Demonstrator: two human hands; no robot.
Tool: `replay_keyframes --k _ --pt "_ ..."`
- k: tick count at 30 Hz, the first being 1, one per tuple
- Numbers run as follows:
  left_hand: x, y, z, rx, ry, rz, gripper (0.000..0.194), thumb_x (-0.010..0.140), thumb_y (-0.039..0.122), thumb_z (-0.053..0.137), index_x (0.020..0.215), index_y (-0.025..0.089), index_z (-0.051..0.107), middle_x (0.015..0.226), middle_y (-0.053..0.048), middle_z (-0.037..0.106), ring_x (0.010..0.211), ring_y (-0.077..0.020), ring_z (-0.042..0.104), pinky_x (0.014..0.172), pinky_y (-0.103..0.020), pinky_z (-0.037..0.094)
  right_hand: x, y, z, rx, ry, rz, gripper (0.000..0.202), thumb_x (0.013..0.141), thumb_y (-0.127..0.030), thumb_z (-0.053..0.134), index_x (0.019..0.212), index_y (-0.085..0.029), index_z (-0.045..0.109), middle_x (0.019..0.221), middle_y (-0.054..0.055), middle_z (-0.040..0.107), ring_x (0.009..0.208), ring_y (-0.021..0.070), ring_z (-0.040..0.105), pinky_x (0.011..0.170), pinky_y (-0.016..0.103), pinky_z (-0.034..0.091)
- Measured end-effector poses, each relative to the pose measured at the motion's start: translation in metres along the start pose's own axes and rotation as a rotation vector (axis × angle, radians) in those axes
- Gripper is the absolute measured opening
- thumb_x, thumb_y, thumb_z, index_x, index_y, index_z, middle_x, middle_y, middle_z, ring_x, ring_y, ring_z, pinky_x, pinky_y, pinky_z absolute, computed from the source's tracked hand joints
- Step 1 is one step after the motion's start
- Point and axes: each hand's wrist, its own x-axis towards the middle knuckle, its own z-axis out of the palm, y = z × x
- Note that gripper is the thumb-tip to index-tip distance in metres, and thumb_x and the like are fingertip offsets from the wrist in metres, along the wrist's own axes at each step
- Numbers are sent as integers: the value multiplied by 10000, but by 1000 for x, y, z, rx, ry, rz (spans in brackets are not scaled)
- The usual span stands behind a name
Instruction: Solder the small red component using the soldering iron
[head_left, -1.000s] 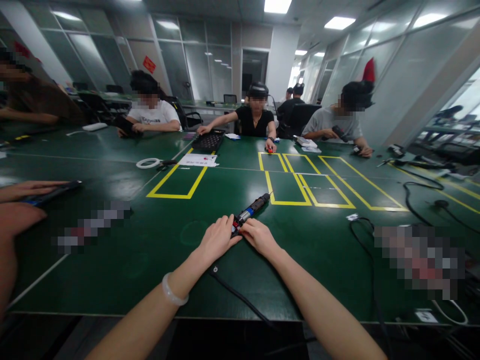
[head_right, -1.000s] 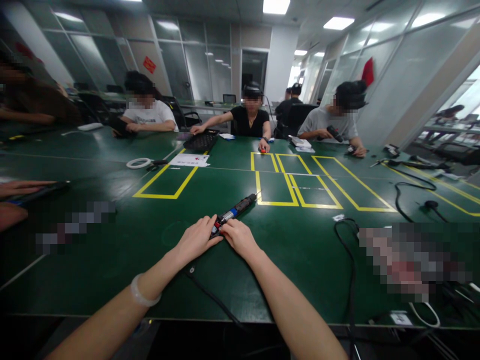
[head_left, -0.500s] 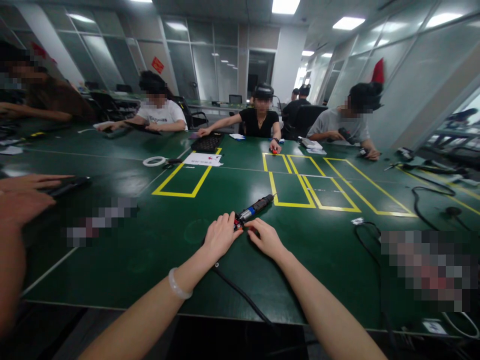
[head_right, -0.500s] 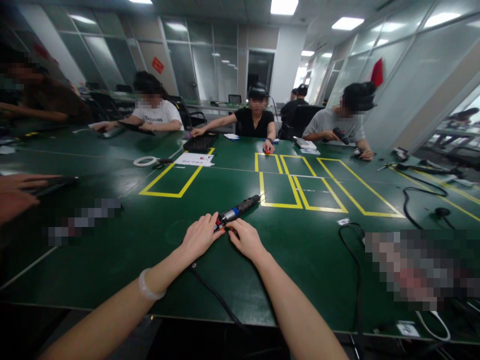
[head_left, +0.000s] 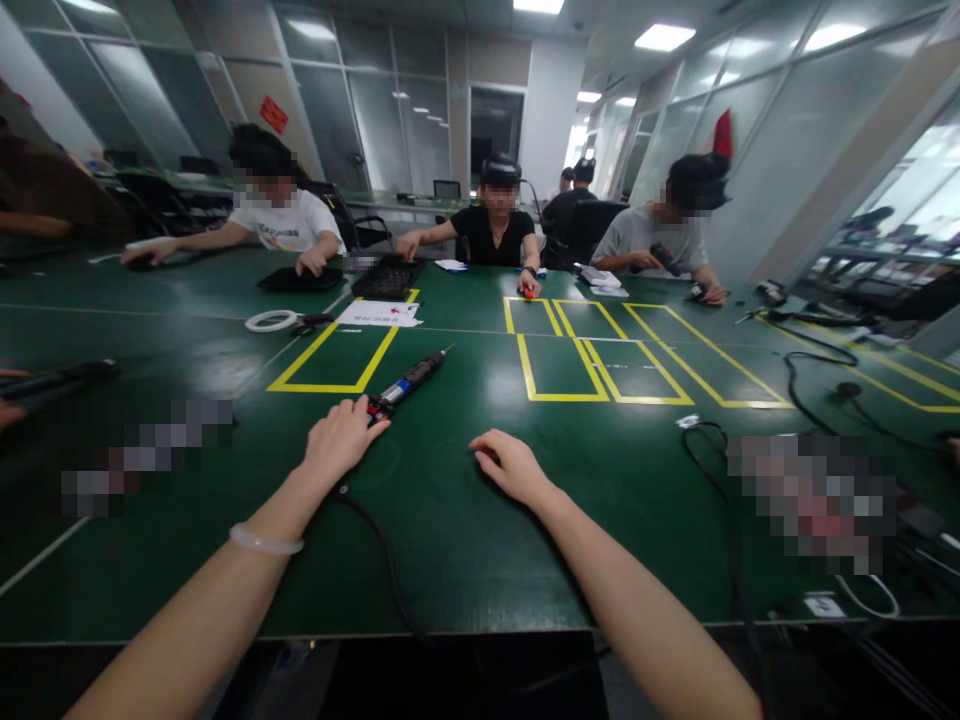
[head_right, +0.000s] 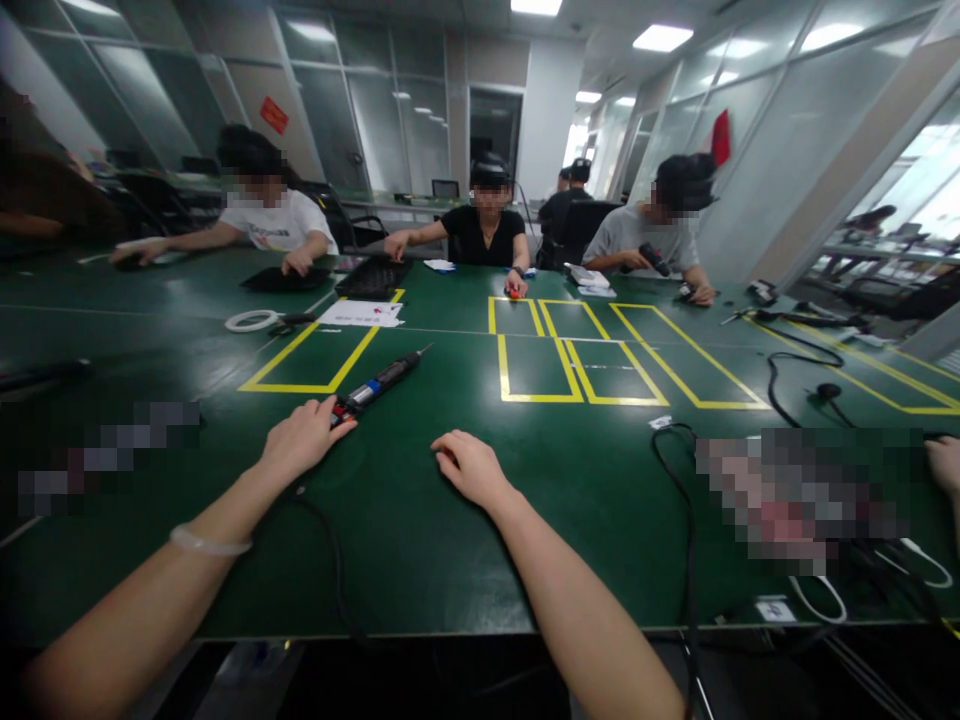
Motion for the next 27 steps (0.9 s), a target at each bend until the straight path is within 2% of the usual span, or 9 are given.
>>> replay_keyframes --k 6,9,11,15,18,22,27 --pt "10 -59 6 -3 4 -131 709 881 631 290 1319 105 474 1135 -238 570 1034 -394 559 798 -470 464 1 1 2 -14 -15 -4 152 903 -179 512 984 -194 640 906 40 635 826 154 580 759 268 446" --pt "12 -78 8 -28 -15 -190 731 872 650 275 1313 107 486 1150 -268 564 1047 -416 555 805 -491 453 1 1 3 -27 -22 -4 146 905 -182 515 974 -198 643 900 40 638 855 159 583 783 275 445" --pt "11 -84 8 -31 -13 -217 732 871 650 276 1301 101 500 1153 -283 559 1056 -426 548 809 -502 447 1 1 3 -38 -26 -2 141 904 -180 518 964 -199 645 895 38 639 872 161 583 798 279 442" --pt "6 -82 6 -14 100 -231 666 879 587 360 1340 117 459 1229 -272 505 1093 -416 514 803 -486 456 1 0 3 -46 -31 6 136 904 -181 522 957 -197 646 887 37 639 877 159 580 802 279 438" --pt "1 -76 3 -17 195 -164 589 876 486 449 1382 187 398 1308 -202 457 1135 -367 485 809 -432 469 1 -1 4 -43 -21 12 133 903 -181 525 957 -195 646 884 36 639 860 159 578 791 280 437" --pt "-2 -70 0 -5 177 -125 388 887 398 450 1208 193 523 1225 -153 499 1088 -316 506 745 -372 485 2 -1 5 -40 -29 13 130 899 -179 529 948 -196 648 872 35 637 845 164 575 773 285 435" --pt "-3 -61 -3 4 174 -214 395 943 386 314 1154 134 533 1154 -180 528 1016 -315 540 717 -384 479 2 -2 5 -45 -27 11 121 896 -179 537 939 -201 649 854 31 630 827 164 565 753 283 427"
